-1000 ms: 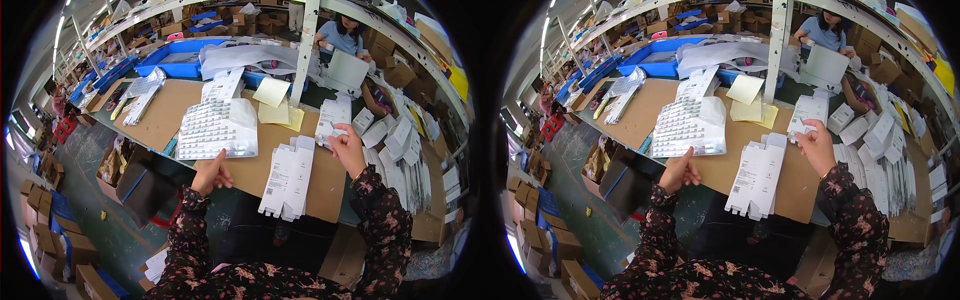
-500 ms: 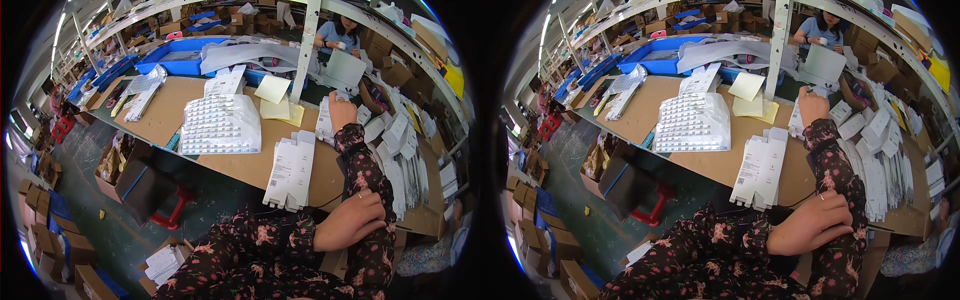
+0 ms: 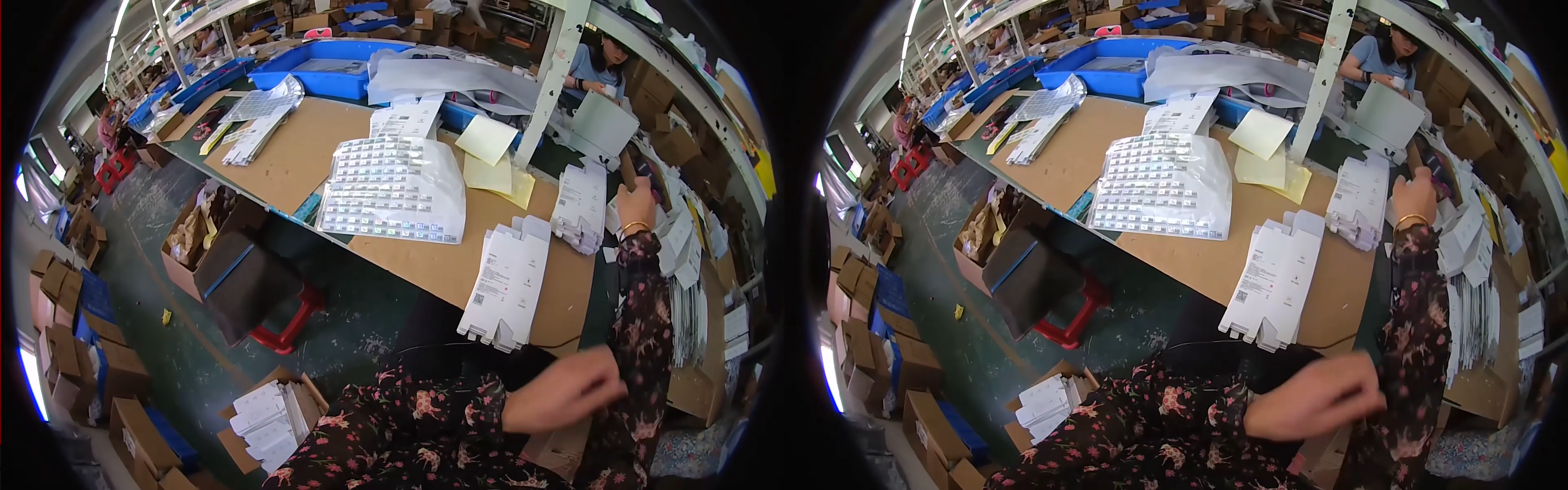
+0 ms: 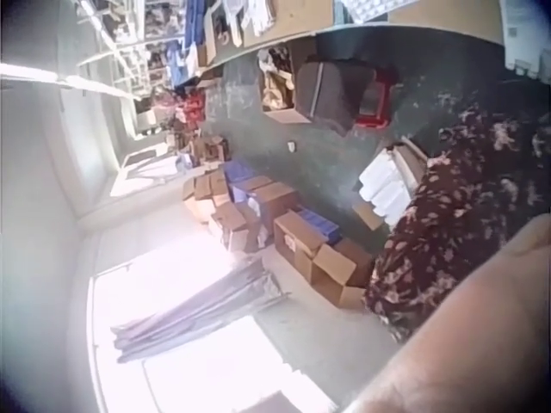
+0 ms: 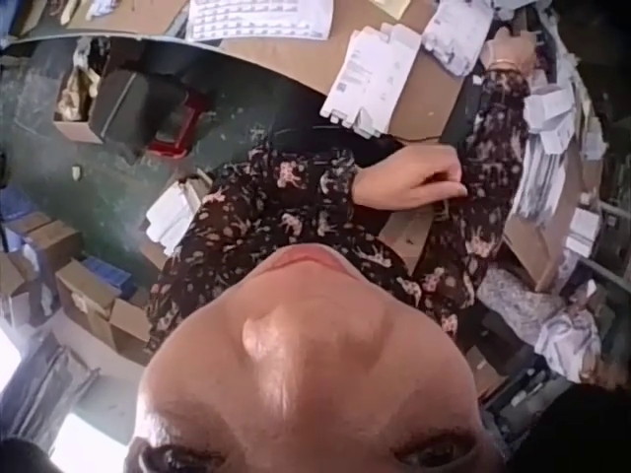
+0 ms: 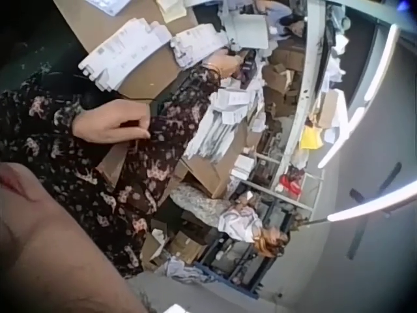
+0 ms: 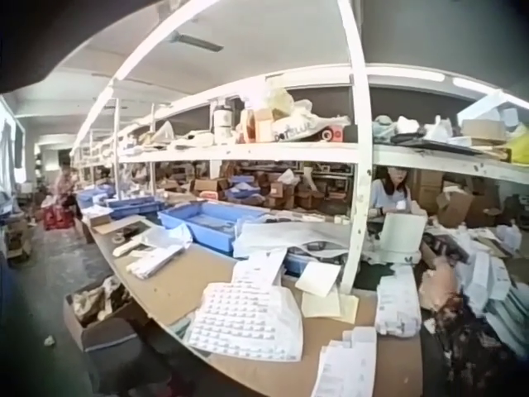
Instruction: The person peels stickers from a sheet and applies them to cardboard boxes by hand. After gathering a stack of boxes, the person continues applying stickers to the boxes one at a time.
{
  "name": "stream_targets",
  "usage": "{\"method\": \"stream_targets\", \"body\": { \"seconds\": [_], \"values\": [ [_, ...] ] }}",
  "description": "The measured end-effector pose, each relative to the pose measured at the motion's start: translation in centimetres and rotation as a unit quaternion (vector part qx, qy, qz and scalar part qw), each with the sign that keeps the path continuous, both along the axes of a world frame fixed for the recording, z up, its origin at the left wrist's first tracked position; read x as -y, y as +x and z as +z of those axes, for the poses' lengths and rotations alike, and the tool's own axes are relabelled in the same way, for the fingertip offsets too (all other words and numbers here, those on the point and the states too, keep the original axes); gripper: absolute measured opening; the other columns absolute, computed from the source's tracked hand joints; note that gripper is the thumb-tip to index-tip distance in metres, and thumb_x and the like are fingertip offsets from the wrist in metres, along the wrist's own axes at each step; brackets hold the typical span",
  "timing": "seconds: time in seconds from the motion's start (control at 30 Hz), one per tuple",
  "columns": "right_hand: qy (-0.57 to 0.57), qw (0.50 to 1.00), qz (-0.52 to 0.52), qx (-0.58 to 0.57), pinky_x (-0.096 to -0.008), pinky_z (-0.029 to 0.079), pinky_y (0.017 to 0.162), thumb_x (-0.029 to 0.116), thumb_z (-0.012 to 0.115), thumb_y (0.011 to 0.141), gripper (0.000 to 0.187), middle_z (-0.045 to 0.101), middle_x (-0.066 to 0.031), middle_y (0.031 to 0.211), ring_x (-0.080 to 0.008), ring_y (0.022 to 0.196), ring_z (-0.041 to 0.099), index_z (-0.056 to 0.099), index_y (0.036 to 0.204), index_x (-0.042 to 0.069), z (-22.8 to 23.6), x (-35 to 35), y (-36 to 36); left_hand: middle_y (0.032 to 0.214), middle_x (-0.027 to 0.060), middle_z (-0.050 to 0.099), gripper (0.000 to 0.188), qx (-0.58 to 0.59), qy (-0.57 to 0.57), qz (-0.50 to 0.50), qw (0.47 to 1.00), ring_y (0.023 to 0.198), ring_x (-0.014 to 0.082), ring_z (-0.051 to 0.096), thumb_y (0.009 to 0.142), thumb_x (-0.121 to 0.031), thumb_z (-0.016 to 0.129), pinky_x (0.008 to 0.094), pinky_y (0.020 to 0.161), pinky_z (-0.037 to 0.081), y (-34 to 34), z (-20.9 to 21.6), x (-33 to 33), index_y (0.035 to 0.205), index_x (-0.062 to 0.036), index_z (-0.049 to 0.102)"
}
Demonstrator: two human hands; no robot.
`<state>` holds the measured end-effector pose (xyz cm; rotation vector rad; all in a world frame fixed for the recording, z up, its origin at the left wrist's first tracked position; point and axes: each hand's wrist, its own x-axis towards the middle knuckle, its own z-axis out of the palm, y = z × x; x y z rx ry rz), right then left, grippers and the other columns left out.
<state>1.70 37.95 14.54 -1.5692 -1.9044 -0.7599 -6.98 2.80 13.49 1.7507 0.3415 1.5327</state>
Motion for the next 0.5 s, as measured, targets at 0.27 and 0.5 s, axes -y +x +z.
{"method": "stream_targets", "body": {
  "seconds": [0.27,0.5],
  "values": [
    [-0.306,0.563,0.136,-0.756,-0.0279,0.051,0.055,0.02,0.068,0.092,0.017,0.069,-0.0068,0.082,-0.0154,0.064,0.064,0.067,0.094,0.004,-0.9,-3.8,-2.0,0.086,0.0058,0.059,0.016,0.098,-0.295,-0.204,0.928,0.078,0.0112,0.057,0.102,-0.013,0.06,0.0299,0.071,0.047,3.6,-6.7,-0.6,0.096,0.0002,0.054],
    [-0.133,0.691,0.207,-0.68,-0.0278,0.05,0.057,0.02,0.07,0.093,0.015,0.069,-0.0056,0.083,-0.0137,0.066,0.061,0.065,0.099,0.007,0.8,-1.9,-2.3,0.078,0.0036,0.055,0.017,-0.109,-0.073,-0.062,0.989,0.079,0.0082,0.054,0.103,-0.012,0.059,0.0318,0.07,0.047,1.1,-6.2,1.3,0.093,-0.0007,0.052]
  ]
}}
